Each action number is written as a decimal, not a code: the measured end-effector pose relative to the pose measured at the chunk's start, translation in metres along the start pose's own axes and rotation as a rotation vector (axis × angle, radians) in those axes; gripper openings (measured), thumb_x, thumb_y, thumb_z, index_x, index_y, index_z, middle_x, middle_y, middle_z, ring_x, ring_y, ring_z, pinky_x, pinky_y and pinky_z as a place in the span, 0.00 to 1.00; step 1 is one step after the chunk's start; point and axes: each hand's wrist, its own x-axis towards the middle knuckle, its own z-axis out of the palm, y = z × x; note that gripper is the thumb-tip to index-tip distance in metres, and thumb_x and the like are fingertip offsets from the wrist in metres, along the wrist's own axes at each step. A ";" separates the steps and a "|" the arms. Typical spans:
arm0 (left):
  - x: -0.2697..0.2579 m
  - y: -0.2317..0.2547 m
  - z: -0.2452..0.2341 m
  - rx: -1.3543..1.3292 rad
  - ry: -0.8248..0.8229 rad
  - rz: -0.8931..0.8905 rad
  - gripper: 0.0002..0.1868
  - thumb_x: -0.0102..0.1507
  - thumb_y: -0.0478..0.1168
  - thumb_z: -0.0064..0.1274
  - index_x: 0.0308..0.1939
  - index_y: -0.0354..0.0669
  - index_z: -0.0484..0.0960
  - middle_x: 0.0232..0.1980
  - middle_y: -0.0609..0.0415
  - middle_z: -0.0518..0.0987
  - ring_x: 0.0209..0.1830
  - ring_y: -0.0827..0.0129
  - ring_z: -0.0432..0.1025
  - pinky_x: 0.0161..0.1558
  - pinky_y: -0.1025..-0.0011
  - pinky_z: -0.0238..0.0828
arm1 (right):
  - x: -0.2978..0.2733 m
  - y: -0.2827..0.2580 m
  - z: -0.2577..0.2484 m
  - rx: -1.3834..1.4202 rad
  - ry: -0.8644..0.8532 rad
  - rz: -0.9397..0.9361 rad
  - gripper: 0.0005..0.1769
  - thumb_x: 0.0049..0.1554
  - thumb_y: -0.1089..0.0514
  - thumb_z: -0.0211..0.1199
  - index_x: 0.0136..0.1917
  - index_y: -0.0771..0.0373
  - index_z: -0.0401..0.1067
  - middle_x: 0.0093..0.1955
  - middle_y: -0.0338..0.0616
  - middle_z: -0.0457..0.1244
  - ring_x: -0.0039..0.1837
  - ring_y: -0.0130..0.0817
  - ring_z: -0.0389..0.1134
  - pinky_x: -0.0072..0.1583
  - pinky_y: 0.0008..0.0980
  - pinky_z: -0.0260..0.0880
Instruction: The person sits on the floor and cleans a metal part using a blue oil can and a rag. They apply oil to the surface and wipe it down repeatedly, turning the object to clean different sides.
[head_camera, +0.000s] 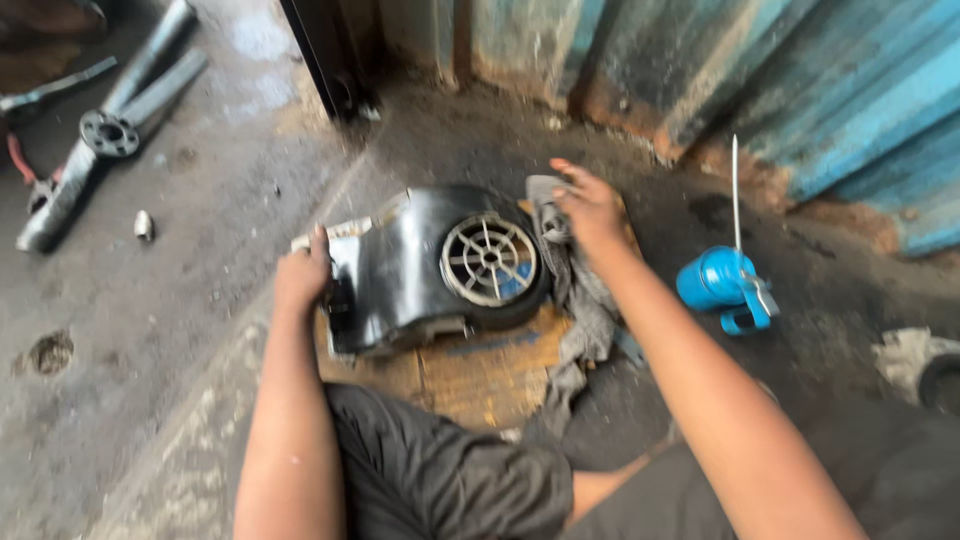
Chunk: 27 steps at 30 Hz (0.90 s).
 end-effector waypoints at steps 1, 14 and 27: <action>0.005 0.001 0.005 -0.080 0.041 -0.028 0.46 0.72 0.70 0.31 0.53 0.25 0.83 0.56 0.21 0.77 0.64 0.33 0.70 0.67 0.52 0.63 | 0.015 0.010 0.014 -0.111 -0.066 -0.060 0.27 0.61 0.68 0.58 0.73 0.64 0.67 0.67 0.40 0.64 0.62 0.26 0.66 0.63 0.26 0.66; 0.015 0.003 0.003 -0.437 0.187 -0.050 0.19 0.58 0.56 0.61 0.46 0.51 0.86 0.47 0.53 0.86 0.49 0.62 0.79 0.51 0.63 0.71 | 0.004 -0.025 0.079 -0.472 -0.634 -0.105 0.29 0.69 0.53 0.44 0.82 0.58 0.51 0.84 0.46 0.51 0.84 0.40 0.49 0.80 0.36 0.45; 0.006 -0.001 -0.003 -0.574 0.182 -0.107 0.18 0.53 0.54 0.66 0.42 0.51 0.88 0.43 0.57 0.86 0.45 0.68 0.79 0.50 0.68 0.70 | -0.136 -0.070 0.071 -0.612 -0.306 0.286 0.39 0.64 0.40 0.41 0.84 0.52 0.43 0.86 0.47 0.40 0.85 0.43 0.39 0.78 0.42 0.41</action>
